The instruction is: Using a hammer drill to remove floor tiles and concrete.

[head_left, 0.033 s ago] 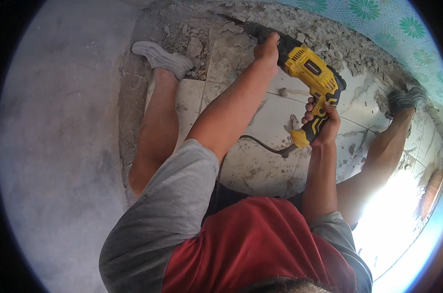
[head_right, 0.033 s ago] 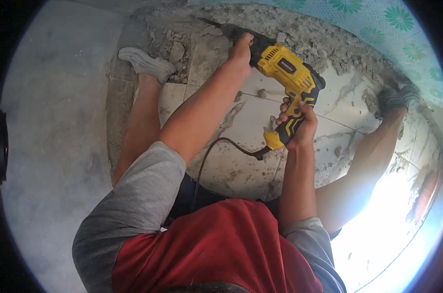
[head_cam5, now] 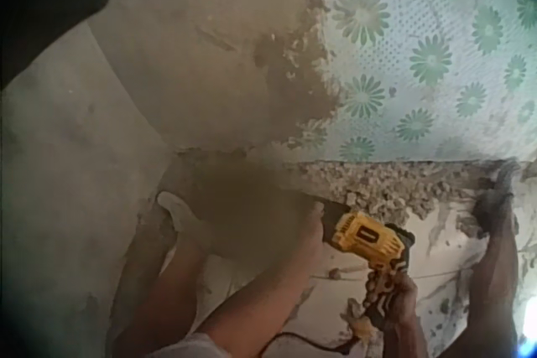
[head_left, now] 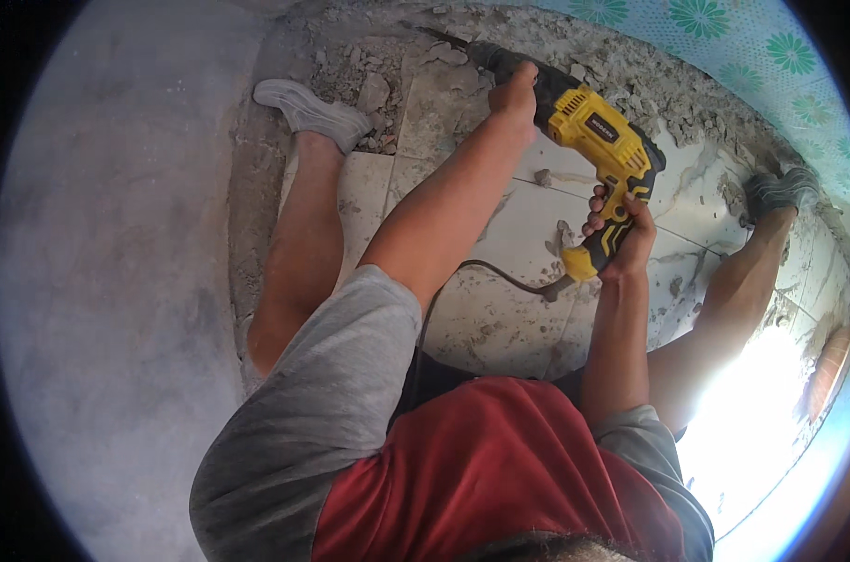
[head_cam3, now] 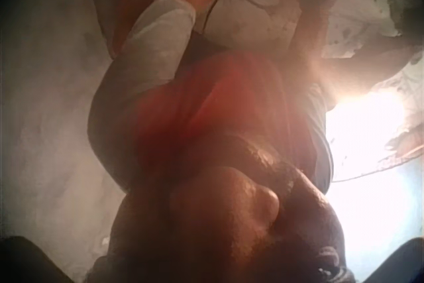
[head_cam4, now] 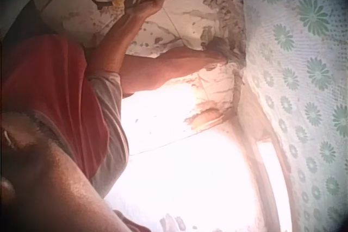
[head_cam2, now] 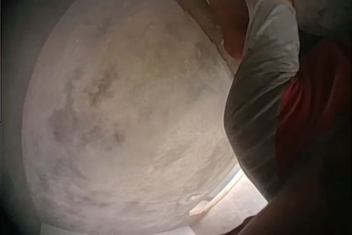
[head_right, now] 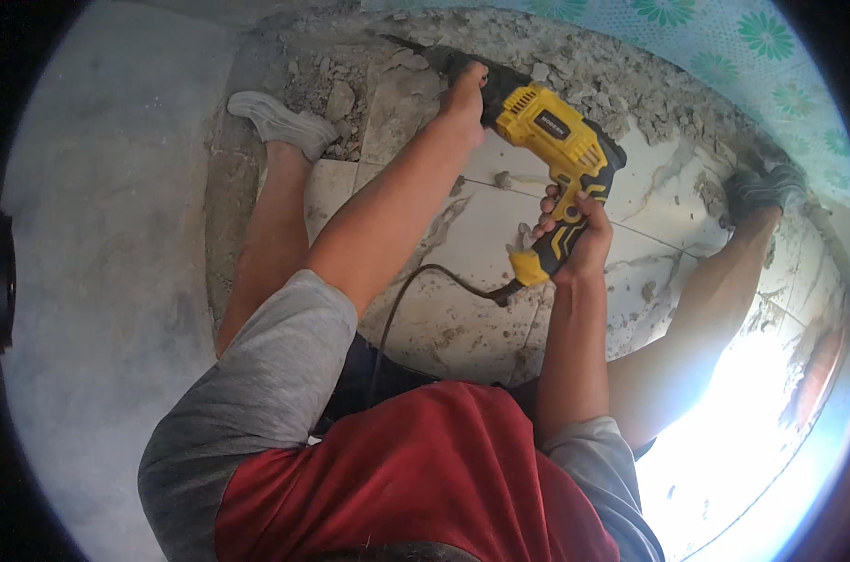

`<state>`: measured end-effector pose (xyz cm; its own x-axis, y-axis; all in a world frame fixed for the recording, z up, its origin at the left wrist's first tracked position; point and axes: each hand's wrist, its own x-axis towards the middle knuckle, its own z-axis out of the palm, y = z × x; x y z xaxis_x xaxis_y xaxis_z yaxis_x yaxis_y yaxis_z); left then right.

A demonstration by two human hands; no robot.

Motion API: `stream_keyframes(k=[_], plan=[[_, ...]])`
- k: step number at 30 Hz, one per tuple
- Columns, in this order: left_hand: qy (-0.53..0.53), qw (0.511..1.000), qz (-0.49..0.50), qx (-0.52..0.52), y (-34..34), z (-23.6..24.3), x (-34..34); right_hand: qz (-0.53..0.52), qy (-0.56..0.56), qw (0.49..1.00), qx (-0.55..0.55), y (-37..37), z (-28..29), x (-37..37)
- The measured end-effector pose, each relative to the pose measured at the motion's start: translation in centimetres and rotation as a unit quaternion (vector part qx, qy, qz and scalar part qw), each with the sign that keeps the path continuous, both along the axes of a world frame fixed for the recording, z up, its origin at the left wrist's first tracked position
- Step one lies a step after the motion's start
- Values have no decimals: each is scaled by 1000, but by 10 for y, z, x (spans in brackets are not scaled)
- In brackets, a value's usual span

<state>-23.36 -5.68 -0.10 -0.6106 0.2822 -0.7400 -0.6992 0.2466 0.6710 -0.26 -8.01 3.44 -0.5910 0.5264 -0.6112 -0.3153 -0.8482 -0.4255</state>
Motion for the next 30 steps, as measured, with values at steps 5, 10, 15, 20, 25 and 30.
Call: stream_keyframes(k=[5, 10, 15, 20, 25, 30], plan=[[-12, 999, 3, -33, 14, -3, -1, 8, 10, 999, 46, 21, -4, 2], [-29, 999, 36, 24, 25, -12, 5, 17, 32, 998, 42, 43, -22, 6], [-39, 998, 39, 5, 33, -10, 8, 37, 39, 996, 65, 57, -20, 10], [-39, 997, 55, 25, 25, -35, -4, 47, 53, 997, 38, 40, -38, 9], [15, 999, -51, -1, -30, -23, -4, -52, 62, 996, -49, -52, -34, -3], [33, 995, -73, -53, -54, -17, 0, -62, 51, 994, -76, -90, -50, -8]])
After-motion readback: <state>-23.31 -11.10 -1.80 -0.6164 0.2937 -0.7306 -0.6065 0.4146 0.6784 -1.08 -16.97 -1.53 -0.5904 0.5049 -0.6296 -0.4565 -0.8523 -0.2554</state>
